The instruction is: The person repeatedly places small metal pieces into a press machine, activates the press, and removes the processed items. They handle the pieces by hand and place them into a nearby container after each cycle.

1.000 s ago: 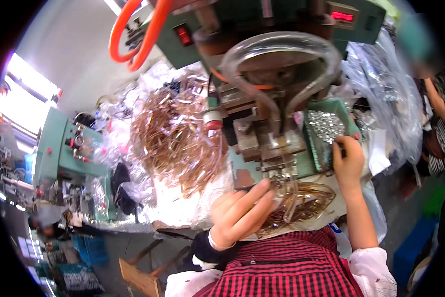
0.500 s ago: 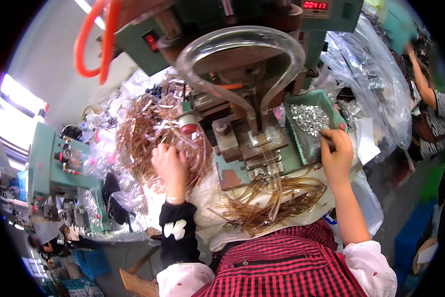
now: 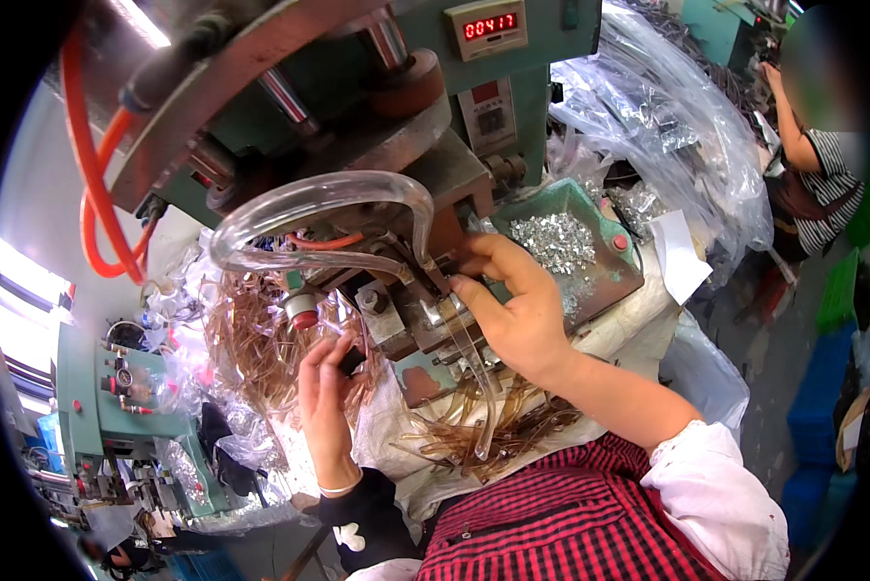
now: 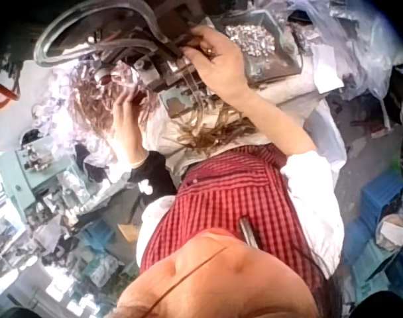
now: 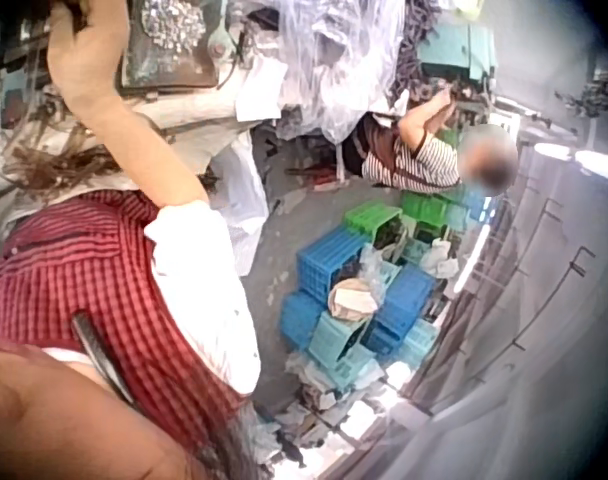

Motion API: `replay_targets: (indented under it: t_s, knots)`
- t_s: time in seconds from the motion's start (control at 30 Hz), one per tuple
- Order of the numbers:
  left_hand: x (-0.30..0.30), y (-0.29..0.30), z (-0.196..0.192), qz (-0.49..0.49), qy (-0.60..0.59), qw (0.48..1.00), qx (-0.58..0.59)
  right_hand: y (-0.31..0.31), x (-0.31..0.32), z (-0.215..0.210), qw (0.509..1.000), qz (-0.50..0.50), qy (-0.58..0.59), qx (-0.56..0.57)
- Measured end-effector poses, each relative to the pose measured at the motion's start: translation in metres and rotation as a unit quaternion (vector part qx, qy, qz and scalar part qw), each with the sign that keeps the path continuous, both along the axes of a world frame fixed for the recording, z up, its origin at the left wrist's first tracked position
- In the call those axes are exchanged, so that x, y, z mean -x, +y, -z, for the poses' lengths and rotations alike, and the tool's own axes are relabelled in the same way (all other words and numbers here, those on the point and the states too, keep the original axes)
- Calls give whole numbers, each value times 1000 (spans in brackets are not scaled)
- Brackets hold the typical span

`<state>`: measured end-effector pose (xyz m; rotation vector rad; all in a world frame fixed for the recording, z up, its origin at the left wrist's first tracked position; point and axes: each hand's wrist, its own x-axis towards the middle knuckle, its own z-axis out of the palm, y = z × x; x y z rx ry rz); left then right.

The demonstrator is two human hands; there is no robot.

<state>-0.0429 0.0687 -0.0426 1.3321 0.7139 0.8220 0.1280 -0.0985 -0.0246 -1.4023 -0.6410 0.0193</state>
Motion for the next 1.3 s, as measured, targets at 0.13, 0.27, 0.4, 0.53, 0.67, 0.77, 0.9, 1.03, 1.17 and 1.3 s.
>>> replay_targets:
  t_s: [0.13,0.27,0.4,0.53,0.67,0.77,0.9,1.03,1.17,1.3]
  knots:
    - [9,-6,-10,-83,54,984,-145,1,6,-4,988,-57,119,-83]
    - [0,-17,-49,-127,-13,894,-429,3,18,-27,984,-84,140,-69]
    - [-2,-55,-56,5,-60,812,-580,-15,29,-33,995,-82,52,9]
    - [-32,-71,-61,142,-56,676,-720,-28,2,-29,991,-89,-52,87]
    - [-52,-65,-54,140,-70,640,-752,-60,-51,2,991,101,-49,79]
    - [-54,-66,-52,149,-68,641,-750,-91,-78,49,967,219,-56,117]
    - [-55,-64,-47,130,-80,646,-748,-123,-66,57,931,208,-134,267]
    - [-48,-71,-44,127,-59,685,-715,-122,-53,57,870,230,-201,386]
    - [-20,-88,-37,104,-30,770,-629,-107,-53,64,840,249,-239,418]
    - [27,-76,-43,-22,108,763,-637,-106,-48,68,917,236,-156,280]
